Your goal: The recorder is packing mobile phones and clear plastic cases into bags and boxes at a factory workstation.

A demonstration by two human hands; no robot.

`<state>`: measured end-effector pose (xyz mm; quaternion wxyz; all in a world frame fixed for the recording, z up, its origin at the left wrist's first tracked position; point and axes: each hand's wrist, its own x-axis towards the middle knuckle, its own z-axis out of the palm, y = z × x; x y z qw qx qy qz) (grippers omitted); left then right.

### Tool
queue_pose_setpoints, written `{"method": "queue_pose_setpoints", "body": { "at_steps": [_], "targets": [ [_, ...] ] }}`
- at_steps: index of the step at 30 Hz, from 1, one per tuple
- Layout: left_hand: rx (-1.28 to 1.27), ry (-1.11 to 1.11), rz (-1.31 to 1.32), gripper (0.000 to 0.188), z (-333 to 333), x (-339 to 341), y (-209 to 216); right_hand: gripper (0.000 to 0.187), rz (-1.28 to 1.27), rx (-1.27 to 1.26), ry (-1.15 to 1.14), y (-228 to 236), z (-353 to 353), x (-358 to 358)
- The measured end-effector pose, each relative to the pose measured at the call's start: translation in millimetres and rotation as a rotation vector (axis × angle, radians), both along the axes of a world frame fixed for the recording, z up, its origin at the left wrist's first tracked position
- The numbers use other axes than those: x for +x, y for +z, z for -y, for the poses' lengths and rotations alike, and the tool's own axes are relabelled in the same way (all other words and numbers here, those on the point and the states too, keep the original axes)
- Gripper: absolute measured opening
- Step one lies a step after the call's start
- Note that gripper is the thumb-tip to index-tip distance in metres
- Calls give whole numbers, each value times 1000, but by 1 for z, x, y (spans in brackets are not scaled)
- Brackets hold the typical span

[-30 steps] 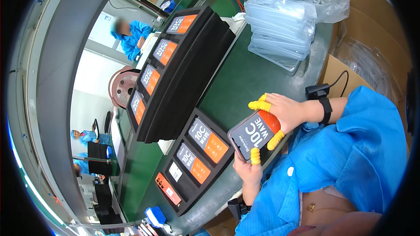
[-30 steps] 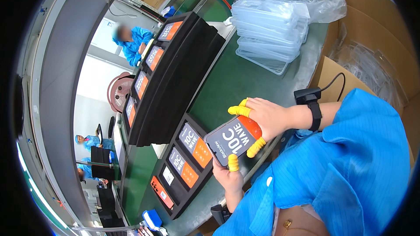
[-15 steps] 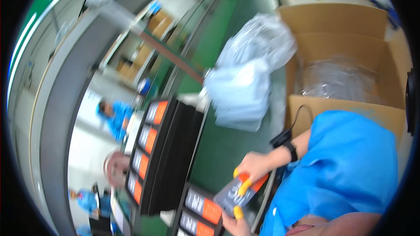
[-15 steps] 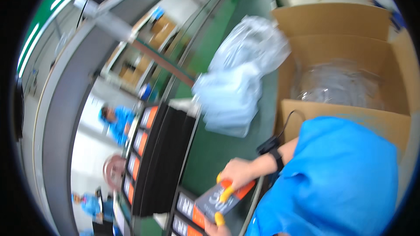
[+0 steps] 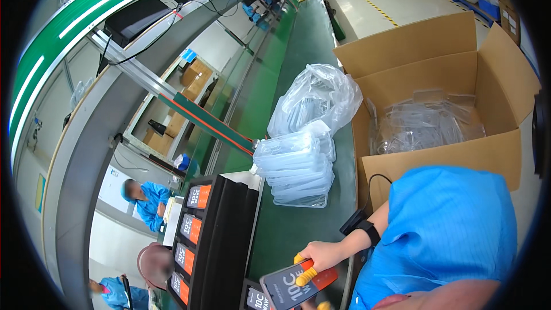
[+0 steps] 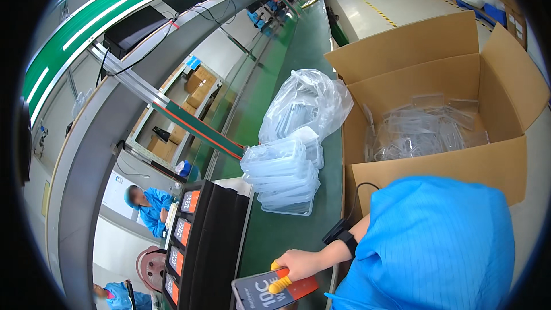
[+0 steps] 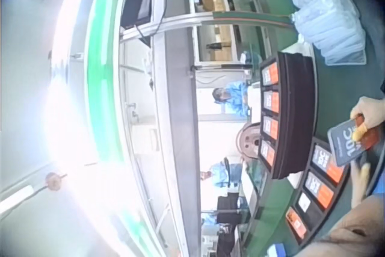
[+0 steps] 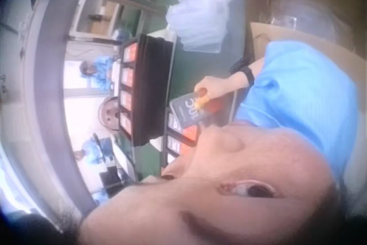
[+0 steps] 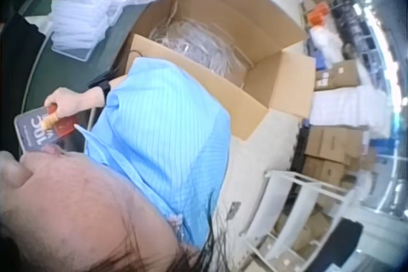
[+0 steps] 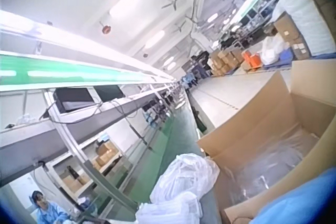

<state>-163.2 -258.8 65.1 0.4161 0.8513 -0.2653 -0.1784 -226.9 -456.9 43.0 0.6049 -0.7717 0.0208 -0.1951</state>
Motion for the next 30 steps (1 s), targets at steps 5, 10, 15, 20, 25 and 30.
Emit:
{"method": "queue_pose_setpoints", "body": {
  "at_steps": [5, 10, 15, 20, 25, 30],
  "targets": [
    [-43, 11, 13, 40, -1, 2, -19, 44, 184, 256, 116, -6, -21, 10],
    [-76, -1, 27, 41, 1, 1, -37, 47, 162, 437, 165, -16, -34, 15],
    [-134, -17, 19, 42, -11, -6, -59, 48, 248, 477, 143, -20, -56, 18],
    [-303, 12, -207, 43, -41, -10, -87, 38, 140, 43, 219, -4, -49, 17],
    [-1186, 192, -439, 40, -91, 5, -13, 47, -39, -239, -49, -3, 5, -10],
    [-849, 728, 123, 22, -202, 117, -52, 32, 3, -465, -337, -46, 32, -18]
  ]
}}
